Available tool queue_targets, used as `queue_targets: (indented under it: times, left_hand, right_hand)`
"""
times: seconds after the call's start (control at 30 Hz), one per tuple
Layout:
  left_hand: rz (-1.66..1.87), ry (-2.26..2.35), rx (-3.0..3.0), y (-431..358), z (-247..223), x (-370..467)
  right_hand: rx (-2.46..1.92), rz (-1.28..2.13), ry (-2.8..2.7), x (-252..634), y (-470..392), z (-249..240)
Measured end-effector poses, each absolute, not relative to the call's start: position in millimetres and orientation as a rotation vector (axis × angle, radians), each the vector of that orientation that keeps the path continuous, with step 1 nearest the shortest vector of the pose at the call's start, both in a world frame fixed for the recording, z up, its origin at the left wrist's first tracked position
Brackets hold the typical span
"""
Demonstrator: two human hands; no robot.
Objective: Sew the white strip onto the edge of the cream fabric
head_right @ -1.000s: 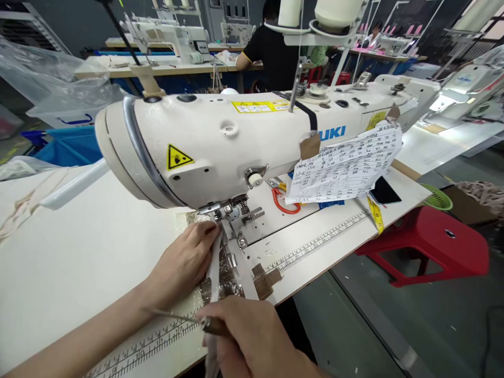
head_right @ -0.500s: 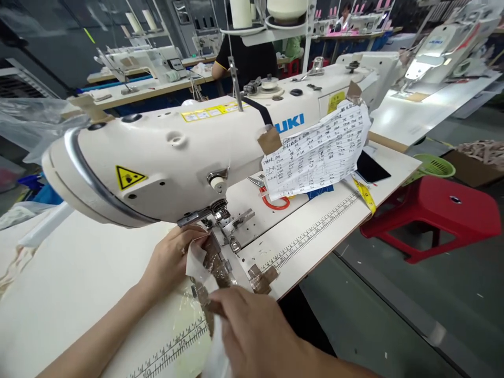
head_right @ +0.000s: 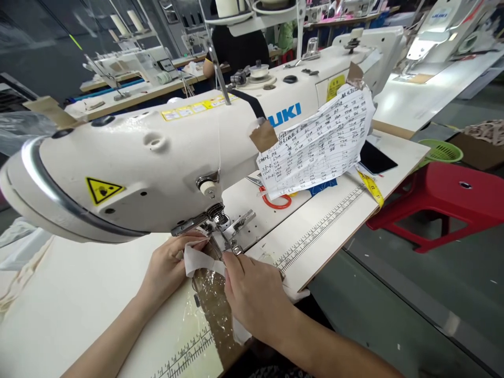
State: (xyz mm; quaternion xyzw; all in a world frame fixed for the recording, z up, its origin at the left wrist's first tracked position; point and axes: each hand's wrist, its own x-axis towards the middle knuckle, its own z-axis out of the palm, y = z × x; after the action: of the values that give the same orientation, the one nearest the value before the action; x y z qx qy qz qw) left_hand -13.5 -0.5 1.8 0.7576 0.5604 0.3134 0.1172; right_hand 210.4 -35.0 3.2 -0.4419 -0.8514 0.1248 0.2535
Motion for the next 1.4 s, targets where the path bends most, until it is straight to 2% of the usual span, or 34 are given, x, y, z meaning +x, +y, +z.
queue_targets:
  times: [0.57,1.0,1.27,1.4]
  left_hand:
    - [0.891,1.675,2.236,1,2,-14]
    - [0.772,1.732,2.400,6,-7,-20]
    - [0.849,1.775,2.226,6,-8,-19]
    - [0.895,1.745,2.343,4,-8,-19]
  right_hand:
    - [-1.174,0.409,-2.328,208,-31,5]
    - [-1.130,0.276,-2.354,204,-28,-1]
    - [-1.149,0.305,-2.328,204,-28,1]
    - [-1.164,0.313,-2.336,203,-29,1]
